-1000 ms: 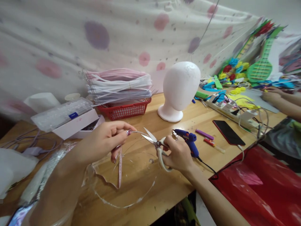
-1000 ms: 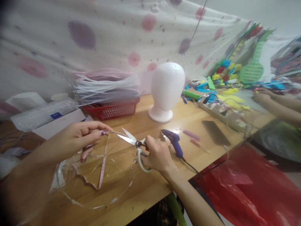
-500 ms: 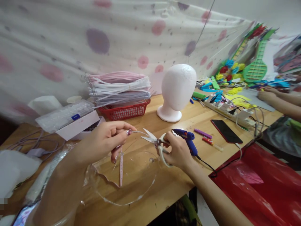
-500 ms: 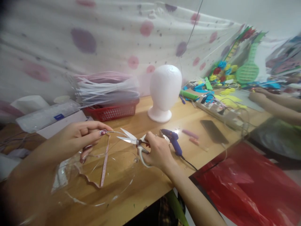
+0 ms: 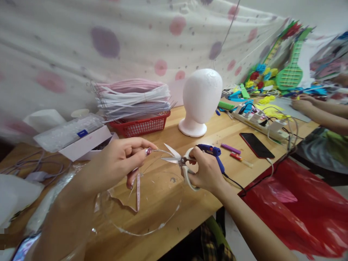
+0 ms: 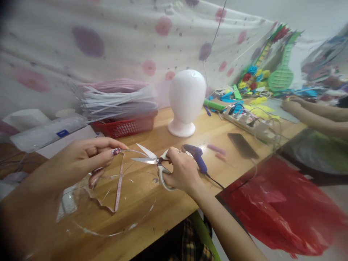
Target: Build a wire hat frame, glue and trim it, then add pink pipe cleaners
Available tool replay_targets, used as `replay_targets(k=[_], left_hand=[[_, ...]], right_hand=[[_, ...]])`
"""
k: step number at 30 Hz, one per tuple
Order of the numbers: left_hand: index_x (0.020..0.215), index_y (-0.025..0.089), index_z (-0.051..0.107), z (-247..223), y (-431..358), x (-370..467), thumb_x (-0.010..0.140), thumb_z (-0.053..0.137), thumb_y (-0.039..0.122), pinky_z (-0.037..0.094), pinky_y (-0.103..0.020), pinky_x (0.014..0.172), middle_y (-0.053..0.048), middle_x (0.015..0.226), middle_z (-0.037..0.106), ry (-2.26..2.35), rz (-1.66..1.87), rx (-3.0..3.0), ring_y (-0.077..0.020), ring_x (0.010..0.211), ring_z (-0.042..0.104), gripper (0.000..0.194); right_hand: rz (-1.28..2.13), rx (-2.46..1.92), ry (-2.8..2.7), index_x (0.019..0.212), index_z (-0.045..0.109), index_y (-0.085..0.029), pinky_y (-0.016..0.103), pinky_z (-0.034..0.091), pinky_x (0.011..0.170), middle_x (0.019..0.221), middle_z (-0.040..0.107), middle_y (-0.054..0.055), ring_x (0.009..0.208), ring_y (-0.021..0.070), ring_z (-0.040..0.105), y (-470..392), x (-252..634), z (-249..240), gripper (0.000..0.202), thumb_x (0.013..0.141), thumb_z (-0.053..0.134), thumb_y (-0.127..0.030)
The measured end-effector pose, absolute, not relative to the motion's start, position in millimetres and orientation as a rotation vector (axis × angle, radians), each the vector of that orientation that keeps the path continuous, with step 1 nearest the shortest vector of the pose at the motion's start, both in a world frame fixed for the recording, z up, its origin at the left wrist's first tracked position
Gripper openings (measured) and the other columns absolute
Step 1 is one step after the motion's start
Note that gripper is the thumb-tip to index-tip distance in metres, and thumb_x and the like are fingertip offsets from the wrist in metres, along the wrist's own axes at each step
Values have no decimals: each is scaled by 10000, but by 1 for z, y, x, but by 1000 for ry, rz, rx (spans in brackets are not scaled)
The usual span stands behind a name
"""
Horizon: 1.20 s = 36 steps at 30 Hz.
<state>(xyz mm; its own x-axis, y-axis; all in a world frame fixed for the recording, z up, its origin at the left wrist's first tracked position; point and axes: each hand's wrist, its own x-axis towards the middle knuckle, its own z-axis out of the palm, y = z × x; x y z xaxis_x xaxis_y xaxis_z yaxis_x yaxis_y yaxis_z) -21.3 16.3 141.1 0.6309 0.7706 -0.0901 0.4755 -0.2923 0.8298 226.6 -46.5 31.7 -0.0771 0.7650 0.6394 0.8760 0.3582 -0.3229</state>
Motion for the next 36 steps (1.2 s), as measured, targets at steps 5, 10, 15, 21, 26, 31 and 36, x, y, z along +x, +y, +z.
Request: replay_targets(k=[5, 10, 15, 21, 26, 31, 36], left_hand=[[1100, 175, 629, 143, 16, -21, 933, 511, 357, 416, -141, 390, 98, 429, 541, 982, 394, 1946, -79, 357, 550, 274], [1114, 185, 629, 143, 19, -21, 937, 507, 362, 412, -143, 397, 100, 433, 536, 999, 384, 1948, -78, 356, 547, 278], [1107, 182, 642, 144, 22, -23, 933, 507, 363, 414, -154, 412, 92, 437, 541, 1024, 371, 1978, -84, 371, 551, 285], [1098, 184, 648, 147, 23, -34, 917, 509, 376, 387, -154, 404, 86, 441, 542, 1053, 384, 1953, -84, 383, 539, 298], [1098, 190, 647, 148, 25, -41, 892, 532, 390, 379, -162, 390, 82, 450, 555, 1073, 403, 1902, -95, 378, 544, 309], [1103, 187, 655, 150, 24, -40, 892, 542, 363, 364, -142, 410, 96, 447, 541, 1053, 429, 1856, -71, 379, 529, 297], [1111, 165, 638, 154, 19, -42, 883, 542, 374, 349, -128, 393, 113, 414, 508, 1047, 416, 1796, -60, 351, 492, 324]], right_hand=[[-184, -1442, -1864, 750, 369, -248, 246, 364, 512, 642, 577, -26, 530, 131, 535, -46, 229, 28, 236, 703, 600, -257], [-187, -1427, -1868, 730, 385, -247, 249, 370, 511, 628, 586, -16, 534, 139, 549, -42, 230, 25, 189, 679, 566, -226], [-178, -1434, -1837, 676, 360, -254, 254, 321, 492, 549, 529, -29, 485, 132, 482, -35, 229, 18, 208, 707, 564, -285], [-150, -1531, -1733, 672, 318, -258, 243, 280, 465, 521, 446, -58, 440, 107, 392, -33, 228, 21, 288, 776, 580, -315], [-89, -1654, -1608, 671, 331, -256, 248, 301, 475, 529, 441, -66, 455, 112, 418, -36, 230, 18, 329, 790, 630, -323], [154, -1569, -1528, 660, 343, -252, 243, 286, 460, 532, 372, -87, 470, 96, 346, -49, 230, 16, 376, 780, 687, -346], [228, -1477, -1613, 721, 367, -251, 247, 327, 501, 609, 402, -69, 549, 113, 369, -73, 224, 40, 328, 791, 686, -291]])
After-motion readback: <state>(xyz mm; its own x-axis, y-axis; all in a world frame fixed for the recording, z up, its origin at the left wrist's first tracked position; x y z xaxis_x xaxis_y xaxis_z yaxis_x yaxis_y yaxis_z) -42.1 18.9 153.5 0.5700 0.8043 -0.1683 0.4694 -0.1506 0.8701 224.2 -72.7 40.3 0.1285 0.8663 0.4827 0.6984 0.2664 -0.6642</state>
